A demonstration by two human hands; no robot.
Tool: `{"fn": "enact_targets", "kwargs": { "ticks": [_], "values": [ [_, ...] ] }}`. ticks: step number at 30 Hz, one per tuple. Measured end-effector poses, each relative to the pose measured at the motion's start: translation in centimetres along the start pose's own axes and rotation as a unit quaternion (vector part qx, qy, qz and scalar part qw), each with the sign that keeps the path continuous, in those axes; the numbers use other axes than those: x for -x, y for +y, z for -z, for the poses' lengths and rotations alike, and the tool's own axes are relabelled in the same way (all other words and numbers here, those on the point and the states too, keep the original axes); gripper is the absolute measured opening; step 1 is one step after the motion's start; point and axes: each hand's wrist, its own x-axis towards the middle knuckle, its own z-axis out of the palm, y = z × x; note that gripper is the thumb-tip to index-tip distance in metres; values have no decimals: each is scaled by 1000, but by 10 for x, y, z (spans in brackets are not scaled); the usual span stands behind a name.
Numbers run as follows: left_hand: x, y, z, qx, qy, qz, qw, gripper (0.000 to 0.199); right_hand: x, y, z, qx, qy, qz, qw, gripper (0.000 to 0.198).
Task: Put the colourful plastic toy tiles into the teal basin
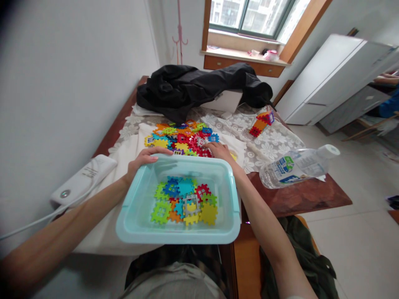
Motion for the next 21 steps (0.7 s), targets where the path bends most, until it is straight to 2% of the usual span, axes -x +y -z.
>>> {"fn": "enact_targets", "kwargs": {
  "ticks": [3,6,11,16,18,21],
  "values": [
    [0,0,0,-9,5,-4,1000,36,0,0,-1,3,-6,-3,1000,54],
    [0,0,0,-12,3,-7,1000,36,-2,2,-3,-27,-8,24,999,50],
    [0,1,-1,-15,7,-8,1000,37,-1,4,-8,-92,22,52,994,50],
    [0,1,-1,-16,9,-5,1000,38,4,-3,-8,-129,42,105,985,39],
    [0,2,-1,-15,9,-1,1000,38,4,-3,-8,-123,49,111,985,43],
    [1,3,-2,-27,14,-5,1000,37,2,0,-10,-94,46,81,991,60]
  ]
}}
